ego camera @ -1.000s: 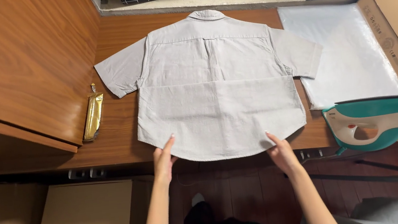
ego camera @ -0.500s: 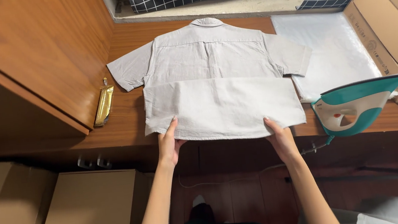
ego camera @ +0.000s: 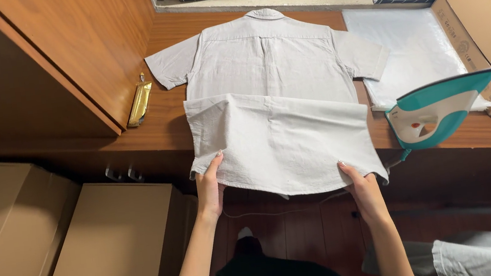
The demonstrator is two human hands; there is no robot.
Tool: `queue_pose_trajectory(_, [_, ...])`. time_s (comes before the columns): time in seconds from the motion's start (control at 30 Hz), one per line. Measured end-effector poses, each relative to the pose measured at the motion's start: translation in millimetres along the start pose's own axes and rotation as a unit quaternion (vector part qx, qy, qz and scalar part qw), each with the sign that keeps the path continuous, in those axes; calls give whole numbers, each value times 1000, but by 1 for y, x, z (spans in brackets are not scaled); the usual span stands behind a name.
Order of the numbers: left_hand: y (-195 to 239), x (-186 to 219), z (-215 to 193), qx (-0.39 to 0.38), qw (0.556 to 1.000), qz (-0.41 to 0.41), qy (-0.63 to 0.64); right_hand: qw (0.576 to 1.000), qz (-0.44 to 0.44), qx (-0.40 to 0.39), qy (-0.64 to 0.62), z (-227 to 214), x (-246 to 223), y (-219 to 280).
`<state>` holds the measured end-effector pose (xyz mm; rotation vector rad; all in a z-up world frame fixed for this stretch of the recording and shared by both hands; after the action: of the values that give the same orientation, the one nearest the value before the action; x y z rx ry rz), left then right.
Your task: Ironing a grey short-sleeved shirt on a wooden table and then folding it neatly.
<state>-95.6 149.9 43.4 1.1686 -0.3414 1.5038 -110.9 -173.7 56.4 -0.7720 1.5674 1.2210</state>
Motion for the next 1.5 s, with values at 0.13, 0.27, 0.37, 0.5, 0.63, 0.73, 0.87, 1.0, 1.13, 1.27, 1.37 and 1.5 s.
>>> queue_pose_trajectory(0.13, [-2,-19,-24,14,1000,15,-12,1000,-3,-1,3,-4,-4,17])
queue_pose_trajectory(0.27, [19,-8,-22,15,998,20,-51,1000,-11,-1,-9,-4,-16,28])
queue_pose_trajectory(0.37, [23,-6,-22,15,999,23,-38,1000,-19,1,-22,-1,-30,36])
queue_pose_trajectory(0.5, [16,1,-17,5,999,29,-13,999,-30,-3,-40,1,-35,30])
queue_pose_trajectory(0.63, [13,8,13,-62,997,39,-8,996,-41,-43,-71,6,-24,-8])
queue_pose_trajectory(0.73, [6,15,27,-74,997,32,12,992,-52,-57,-97,9,-15,-41])
queue_pose_trajectory(0.87, [-23,9,36,-83,995,23,40,989,-51,-68,-122,15,-9,-75])
queue_pose_trajectory(1.0, [-70,-8,50,-122,990,-6,69,989,-55,-87,-110,34,-32,-88])
queue_pose_trajectory(1.13, [-106,-7,77,-148,987,-27,63,991,-42,-89,-95,53,-47,-119])
queue_pose_trajectory(1.27, [-150,-8,90,-129,991,-27,0,993,-17,-103,-47,70,-50,-166])
queue_pose_trajectory(1.37, [-187,-15,90,-103,993,-47,-24,992,8,-118,-29,86,-44,-205])
queue_pose_trajectory(1.5, [-222,-36,92,-103,985,-108,-90,986,50,-156,-26,111,-30,-244])
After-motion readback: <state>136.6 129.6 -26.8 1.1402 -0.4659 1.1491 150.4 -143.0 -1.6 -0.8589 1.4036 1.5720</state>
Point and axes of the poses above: each hand's wrist, its own y-axis away from the middle knuckle, its own z-axis out of the palm, x = y × z, the point moved 10 cm from there along -y, towards the middle knuckle, and after that the axes turned 3 degrees about y, right-handed, at the moved point
